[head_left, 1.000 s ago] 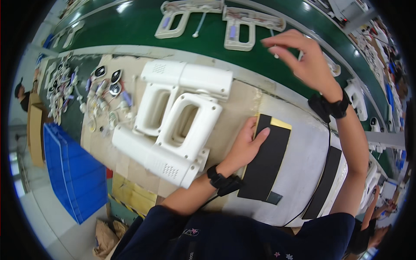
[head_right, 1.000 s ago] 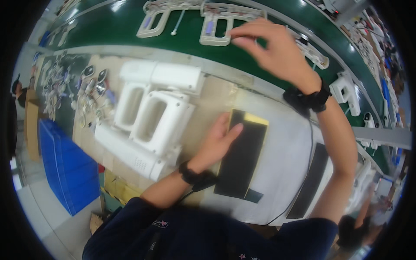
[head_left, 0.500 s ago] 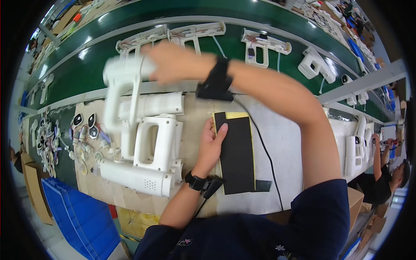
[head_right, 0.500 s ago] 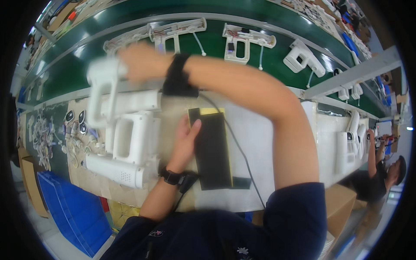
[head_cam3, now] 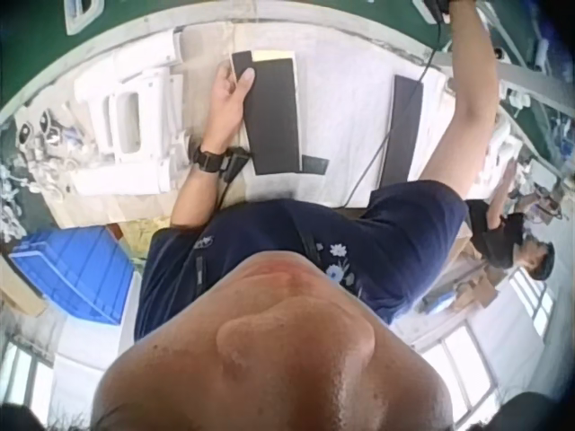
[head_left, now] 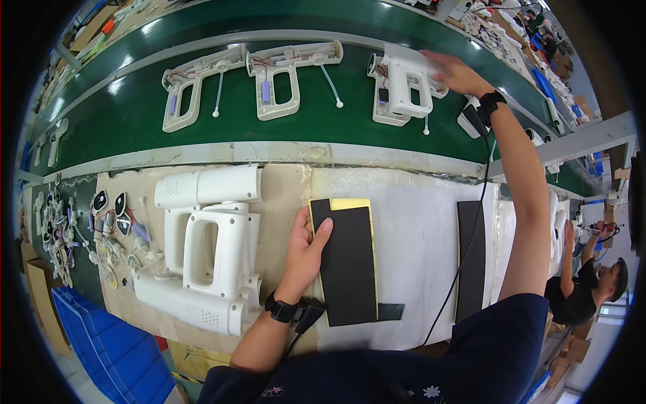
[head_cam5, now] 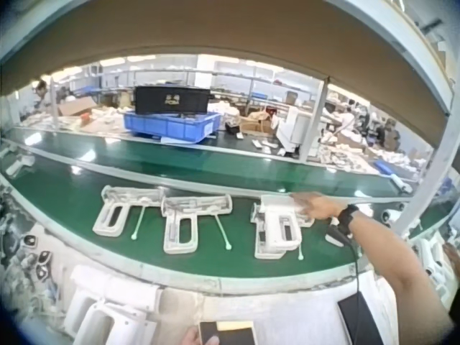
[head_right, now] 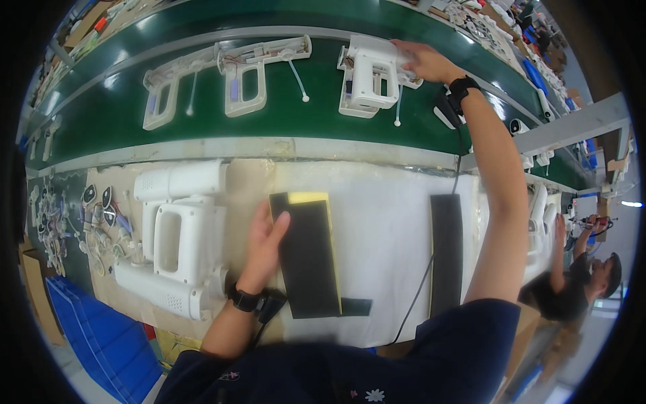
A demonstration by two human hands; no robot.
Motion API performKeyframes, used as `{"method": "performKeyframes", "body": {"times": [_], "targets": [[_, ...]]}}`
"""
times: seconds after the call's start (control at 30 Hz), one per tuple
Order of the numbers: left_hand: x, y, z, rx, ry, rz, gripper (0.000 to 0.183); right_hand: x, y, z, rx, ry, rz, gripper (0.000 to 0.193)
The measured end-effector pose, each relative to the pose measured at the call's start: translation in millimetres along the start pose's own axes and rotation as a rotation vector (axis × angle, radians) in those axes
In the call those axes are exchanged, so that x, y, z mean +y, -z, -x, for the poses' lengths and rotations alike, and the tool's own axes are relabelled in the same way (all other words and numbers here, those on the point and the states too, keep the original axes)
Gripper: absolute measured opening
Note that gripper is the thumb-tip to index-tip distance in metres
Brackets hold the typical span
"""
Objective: Assembling white plastic handheld devices on a production line.
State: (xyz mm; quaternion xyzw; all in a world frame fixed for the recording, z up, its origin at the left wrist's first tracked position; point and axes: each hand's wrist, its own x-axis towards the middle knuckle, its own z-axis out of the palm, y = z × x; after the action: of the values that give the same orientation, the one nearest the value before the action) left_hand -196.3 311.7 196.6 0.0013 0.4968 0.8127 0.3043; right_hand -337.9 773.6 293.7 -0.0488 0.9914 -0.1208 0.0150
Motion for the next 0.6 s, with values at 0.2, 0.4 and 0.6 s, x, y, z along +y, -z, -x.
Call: {"method": "performKeyframes", "body": {"times": [0.2, 0.4, 0.6], "targets": [[2.0, -0.7, -0.3, -0.002, 0.006, -0.037, 0.033, 13.5, -25.4, -7.8, -0.063, -0.052, -0.026, 0.068], [0.1, -3.7, -2.2, -0.01, 0.011, -0.051, 0.032, 37.7, -36.2, -2.6, -0.084, -0.008, 0.015, 0.069], [2.9, -2.1, 0.8, 0.033, 0.023, -0.037, 0.03, 34.9, -3.8, -50.3, -0.356, -0.287, -0.146, 0.056]]}}
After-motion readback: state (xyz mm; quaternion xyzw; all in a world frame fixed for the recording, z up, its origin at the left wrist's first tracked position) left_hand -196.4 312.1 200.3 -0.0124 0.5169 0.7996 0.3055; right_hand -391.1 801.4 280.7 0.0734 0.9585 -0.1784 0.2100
